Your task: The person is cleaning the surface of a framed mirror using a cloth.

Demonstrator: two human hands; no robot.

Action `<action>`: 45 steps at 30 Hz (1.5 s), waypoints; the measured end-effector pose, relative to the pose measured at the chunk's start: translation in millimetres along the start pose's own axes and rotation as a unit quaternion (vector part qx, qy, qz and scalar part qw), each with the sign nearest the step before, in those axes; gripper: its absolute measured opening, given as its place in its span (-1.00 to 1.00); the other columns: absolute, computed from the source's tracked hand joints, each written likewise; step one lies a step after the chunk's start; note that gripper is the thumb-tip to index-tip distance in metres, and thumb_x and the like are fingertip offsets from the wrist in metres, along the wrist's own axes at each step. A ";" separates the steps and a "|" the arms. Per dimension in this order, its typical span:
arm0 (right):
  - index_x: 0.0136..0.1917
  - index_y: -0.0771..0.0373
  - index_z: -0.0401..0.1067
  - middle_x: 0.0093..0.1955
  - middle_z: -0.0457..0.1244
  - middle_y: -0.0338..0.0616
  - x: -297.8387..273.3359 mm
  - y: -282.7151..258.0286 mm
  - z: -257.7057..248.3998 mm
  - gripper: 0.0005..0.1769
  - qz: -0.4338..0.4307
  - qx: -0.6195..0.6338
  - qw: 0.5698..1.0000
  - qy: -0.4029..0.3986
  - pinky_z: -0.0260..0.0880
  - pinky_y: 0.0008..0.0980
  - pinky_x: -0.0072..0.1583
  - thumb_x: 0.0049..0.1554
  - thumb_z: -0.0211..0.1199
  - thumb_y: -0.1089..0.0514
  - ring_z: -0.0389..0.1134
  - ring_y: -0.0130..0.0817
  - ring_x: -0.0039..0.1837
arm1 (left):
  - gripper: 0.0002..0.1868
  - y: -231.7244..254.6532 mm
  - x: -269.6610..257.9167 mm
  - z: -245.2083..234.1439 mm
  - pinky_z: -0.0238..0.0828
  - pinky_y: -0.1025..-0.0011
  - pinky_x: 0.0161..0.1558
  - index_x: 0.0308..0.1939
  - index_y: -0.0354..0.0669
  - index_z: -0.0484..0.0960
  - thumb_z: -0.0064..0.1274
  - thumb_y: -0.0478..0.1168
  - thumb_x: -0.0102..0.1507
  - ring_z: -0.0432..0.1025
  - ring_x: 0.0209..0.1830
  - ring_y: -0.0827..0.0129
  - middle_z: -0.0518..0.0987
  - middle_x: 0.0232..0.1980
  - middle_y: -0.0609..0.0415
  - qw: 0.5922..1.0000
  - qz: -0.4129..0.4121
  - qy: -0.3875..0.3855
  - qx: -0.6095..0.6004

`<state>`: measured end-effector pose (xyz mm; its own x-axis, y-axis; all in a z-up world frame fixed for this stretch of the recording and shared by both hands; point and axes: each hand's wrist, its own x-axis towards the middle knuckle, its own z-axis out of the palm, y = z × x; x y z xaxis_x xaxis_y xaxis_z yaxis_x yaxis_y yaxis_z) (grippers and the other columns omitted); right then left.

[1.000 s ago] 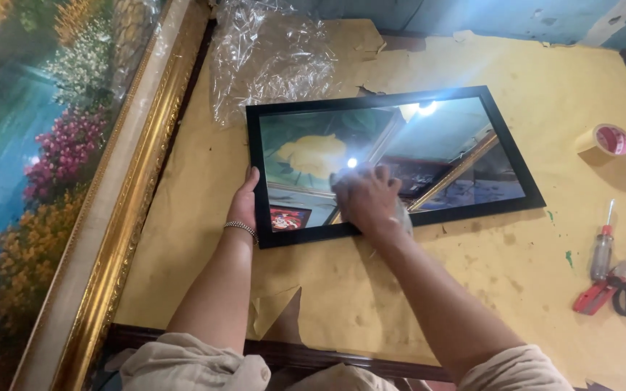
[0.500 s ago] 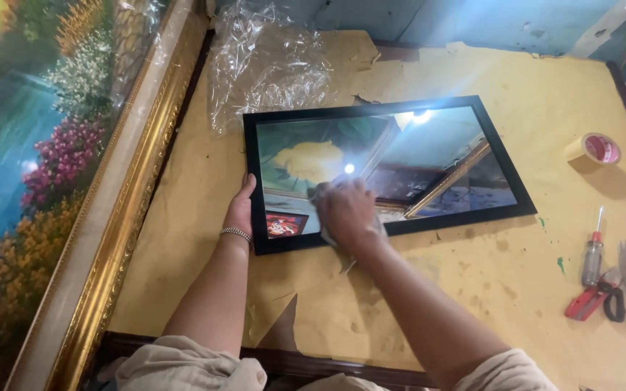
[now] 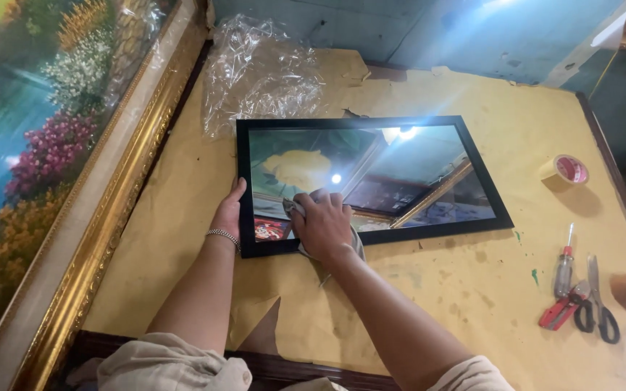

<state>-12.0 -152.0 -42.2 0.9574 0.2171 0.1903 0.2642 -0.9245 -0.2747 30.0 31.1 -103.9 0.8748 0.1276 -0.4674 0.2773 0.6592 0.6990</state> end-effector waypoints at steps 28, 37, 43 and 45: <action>0.01 -0.08 0.14 -0.08 0.01 -0.24 0.2 -3.9 -8.0 -0.68 0.009 0.014 0.999 -0.041 0.08 -0.22 -0.02 0.00 -0.06 -0.17 0.03 -0.18 0.03 | -0.39 -8.3 14.2 -8.5 -0.21 0.34 0.34 0.26 0.29 0.12 -0.01 -0.03 0.17 0.01 0.33 0.32 0.12 0.33 0.16 1.000 0.000 -0.002 0.007; 0.20 -0.17 0.20 0.16 0.11 -0.35 -25.3 -31.1 -1.4 -0.58 -0.204 0.049 0.978 0.004 0.06 -0.24 0.12 0.05 -0.08 -0.14 0.06 -0.25 0.19 | -0.39 -0.1 1.9 1.1 -0.16 0.34 0.34 0.26 0.32 0.10 -0.05 0.04 0.17 0.04 0.31 0.34 0.14 0.32 0.19 0.999 0.016 -0.019 0.026; 0.24 -0.10 0.19 0.23 0.12 -0.27 -21.7 41.8 -53.2 -0.53 -0.119 0.015 0.993 -0.016 0.00 0.00 0.21 0.05 -0.03 -0.12 0.06 -0.19 0.27 | -0.45 4.7 -9.6 11.8 -0.08 0.26 0.30 0.25 0.29 0.15 -0.08 -0.01 0.19 0.10 0.28 0.27 0.22 0.28 0.10 1.000 -0.005 -0.019 0.008; 0.23 -0.12 0.22 0.23 0.14 -0.28 -16.8 89.3 -55.0 -0.56 -0.012 -0.046 0.999 -0.002 -0.06 0.19 0.22 0.08 -0.08 -0.14 0.09 -0.17 0.27 | -0.44 3.1 -7.7 7.4 -0.07 0.28 0.30 0.25 0.33 0.14 -0.07 0.01 0.19 0.10 0.29 0.28 0.20 0.29 0.13 1.000 -0.003 -0.022 0.021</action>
<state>-10.8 -255.4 -18.2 0.9516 0.2403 0.1915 0.2751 -0.9439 -0.1827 27.1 26.7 -94.2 0.8890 0.0903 -0.4489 0.2992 0.6277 0.7186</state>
